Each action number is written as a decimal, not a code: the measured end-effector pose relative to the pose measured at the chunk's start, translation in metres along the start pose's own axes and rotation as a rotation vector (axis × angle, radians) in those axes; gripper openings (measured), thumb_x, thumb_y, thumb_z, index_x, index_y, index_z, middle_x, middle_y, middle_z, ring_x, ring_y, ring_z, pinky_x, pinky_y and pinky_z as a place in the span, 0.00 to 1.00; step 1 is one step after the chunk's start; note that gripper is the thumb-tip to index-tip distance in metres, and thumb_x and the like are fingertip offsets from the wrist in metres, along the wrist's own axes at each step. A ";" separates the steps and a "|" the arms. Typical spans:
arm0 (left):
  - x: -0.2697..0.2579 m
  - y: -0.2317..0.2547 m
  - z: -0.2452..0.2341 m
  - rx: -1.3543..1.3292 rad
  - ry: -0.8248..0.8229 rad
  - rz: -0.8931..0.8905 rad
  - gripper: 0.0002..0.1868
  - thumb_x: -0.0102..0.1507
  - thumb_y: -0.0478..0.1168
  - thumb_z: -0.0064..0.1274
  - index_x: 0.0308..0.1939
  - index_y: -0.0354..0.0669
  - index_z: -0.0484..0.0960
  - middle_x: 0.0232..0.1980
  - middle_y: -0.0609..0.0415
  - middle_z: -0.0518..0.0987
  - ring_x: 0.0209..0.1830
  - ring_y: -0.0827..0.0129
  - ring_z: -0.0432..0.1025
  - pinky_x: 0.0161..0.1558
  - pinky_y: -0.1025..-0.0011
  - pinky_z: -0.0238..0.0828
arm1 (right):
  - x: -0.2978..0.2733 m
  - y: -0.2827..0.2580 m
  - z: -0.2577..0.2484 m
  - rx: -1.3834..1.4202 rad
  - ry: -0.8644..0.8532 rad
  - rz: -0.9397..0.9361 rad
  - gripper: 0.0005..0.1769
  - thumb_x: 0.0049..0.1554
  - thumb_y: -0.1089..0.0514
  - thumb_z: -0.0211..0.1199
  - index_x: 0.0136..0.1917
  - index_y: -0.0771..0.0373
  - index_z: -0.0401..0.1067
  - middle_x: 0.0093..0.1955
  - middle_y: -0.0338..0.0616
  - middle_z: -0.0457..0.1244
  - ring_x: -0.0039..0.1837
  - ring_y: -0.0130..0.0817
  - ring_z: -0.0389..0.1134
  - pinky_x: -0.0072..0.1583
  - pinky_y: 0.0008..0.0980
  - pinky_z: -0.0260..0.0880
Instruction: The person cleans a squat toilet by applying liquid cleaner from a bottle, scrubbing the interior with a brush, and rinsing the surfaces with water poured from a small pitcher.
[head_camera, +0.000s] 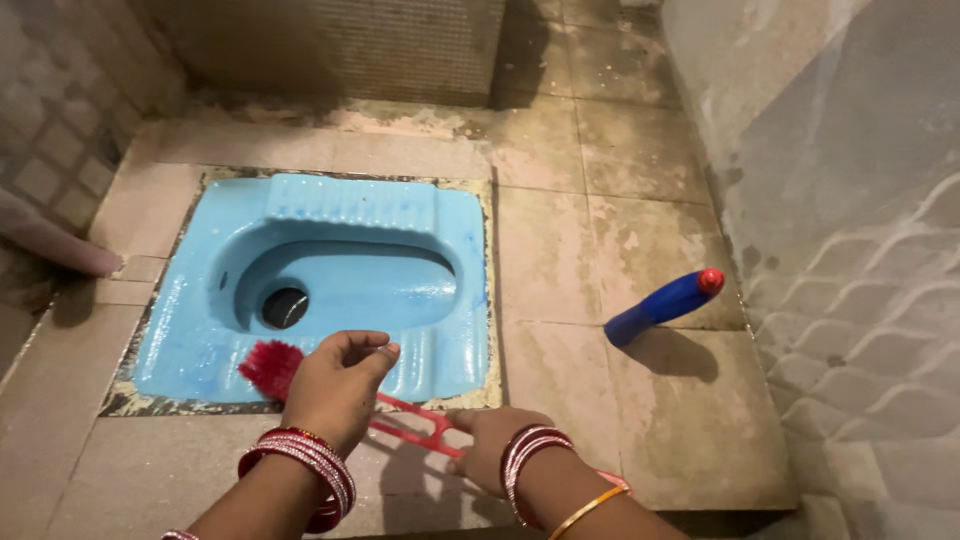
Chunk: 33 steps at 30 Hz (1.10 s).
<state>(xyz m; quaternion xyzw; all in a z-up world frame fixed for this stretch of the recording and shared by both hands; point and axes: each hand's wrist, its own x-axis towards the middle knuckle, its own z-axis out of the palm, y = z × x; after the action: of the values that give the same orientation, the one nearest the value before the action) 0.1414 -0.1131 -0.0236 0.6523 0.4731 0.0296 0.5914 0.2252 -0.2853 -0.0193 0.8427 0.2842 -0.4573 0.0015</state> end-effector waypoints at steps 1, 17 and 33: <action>0.000 0.001 0.003 0.002 -0.005 -0.001 0.18 0.61 0.45 0.59 0.51 0.38 0.83 0.48 0.51 0.85 0.49 0.69 0.79 0.54 0.69 0.73 | -0.001 0.008 -0.003 0.004 -0.001 0.004 0.40 0.53 0.41 0.61 0.78 0.38 0.59 0.69 0.46 0.64 0.69 0.46 0.67 0.68 0.43 0.66; 0.024 0.015 0.052 0.020 -0.036 0.055 0.20 0.61 0.46 0.60 0.52 0.37 0.84 0.50 0.50 0.86 0.52 0.67 0.79 0.56 0.69 0.72 | -0.014 0.095 -0.028 -0.053 -0.012 -0.009 0.39 0.54 0.39 0.61 0.77 0.35 0.58 0.65 0.47 0.66 0.68 0.48 0.66 0.68 0.41 0.65; 0.048 0.058 0.058 0.014 -0.007 0.007 0.20 0.63 0.47 0.61 0.53 0.38 0.83 0.50 0.51 0.87 0.53 0.67 0.79 0.58 0.67 0.71 | 0.036 0.121 -0.088 -0.069 0.221 0.259 0.37 0.58 0.38 0.58 0.79 0.36 0.55 0.65 0.49 0.68 0.67 0.46 0.68 0.68 0.44 0.67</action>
<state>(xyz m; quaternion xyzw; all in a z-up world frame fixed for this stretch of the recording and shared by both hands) 0.2360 -0.1167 -0.0195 0.6582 0.4691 0.0259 0.5883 0.3664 -0.3461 -0.0269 0.9168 0.1873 -0.3480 0.0582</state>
